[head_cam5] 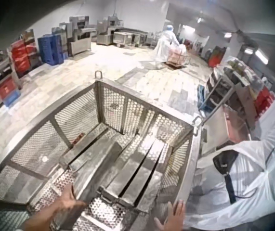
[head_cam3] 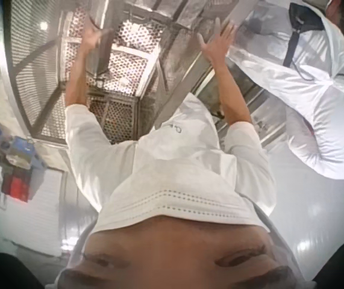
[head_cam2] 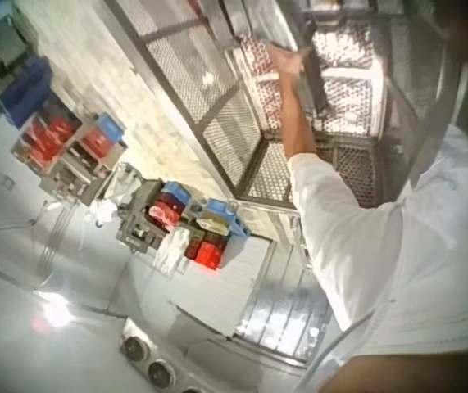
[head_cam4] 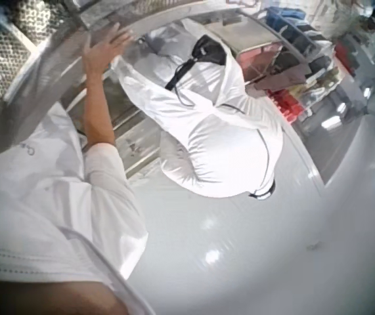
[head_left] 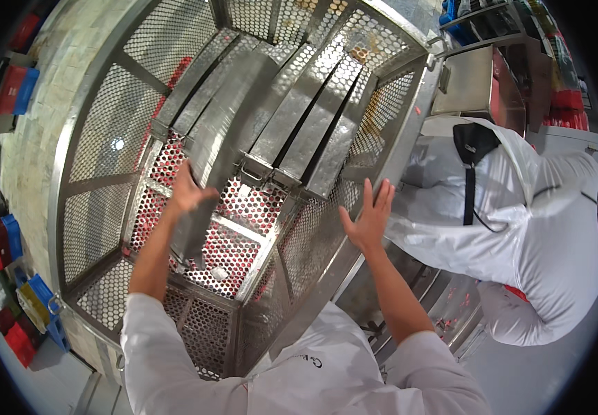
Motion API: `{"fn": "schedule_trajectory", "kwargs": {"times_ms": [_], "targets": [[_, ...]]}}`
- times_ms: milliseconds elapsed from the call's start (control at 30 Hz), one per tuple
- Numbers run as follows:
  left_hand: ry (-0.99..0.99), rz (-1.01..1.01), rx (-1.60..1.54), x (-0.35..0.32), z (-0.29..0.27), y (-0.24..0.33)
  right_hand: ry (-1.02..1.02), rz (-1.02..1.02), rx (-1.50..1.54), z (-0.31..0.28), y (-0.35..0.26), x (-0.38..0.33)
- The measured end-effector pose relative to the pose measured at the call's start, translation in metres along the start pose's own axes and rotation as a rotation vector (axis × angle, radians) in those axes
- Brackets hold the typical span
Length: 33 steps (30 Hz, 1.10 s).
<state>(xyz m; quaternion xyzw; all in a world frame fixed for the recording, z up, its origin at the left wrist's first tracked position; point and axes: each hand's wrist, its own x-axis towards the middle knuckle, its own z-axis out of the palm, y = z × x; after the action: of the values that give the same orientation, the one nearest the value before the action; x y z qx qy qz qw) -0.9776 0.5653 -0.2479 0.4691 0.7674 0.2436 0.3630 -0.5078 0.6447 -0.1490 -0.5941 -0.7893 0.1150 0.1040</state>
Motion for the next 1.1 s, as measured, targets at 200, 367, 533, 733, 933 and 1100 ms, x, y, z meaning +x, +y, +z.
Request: {"fn": "schedule_trajectory", "kwargs": {"times_ms": [200,367,533,733,933,1100], "targets": [[0.119,-0.190,0.473,0.219,-0.022,-0.078,-0.072,-0.022,-0.004,0.006,0.006,0.008],[-0.010,-0.314,0.606,0.345,0.041,-0.112,-0.114,-0.034,-0.017,0.010,0.010,0.015],[0.000,-0.308,0.509,0.391,0.135,-0.181,-0.133,-0.030,0.014,0.013,0.011,0.016],[0.618,-0.308,-0.519,0.278,0.099,-0.292,-0.119,0.022,0.002,0.018,0.008,0.002],[0.852,-0.676,-0.592,0.216,0.115,-0.296,-0.129,-0.019,0.006,0.019,0.006,0.010],[0.623,-0.614,-0.159,0.251,0.146,-0.235,-0.104,0.017,0.013,0.017,0.009,0.000]]}}
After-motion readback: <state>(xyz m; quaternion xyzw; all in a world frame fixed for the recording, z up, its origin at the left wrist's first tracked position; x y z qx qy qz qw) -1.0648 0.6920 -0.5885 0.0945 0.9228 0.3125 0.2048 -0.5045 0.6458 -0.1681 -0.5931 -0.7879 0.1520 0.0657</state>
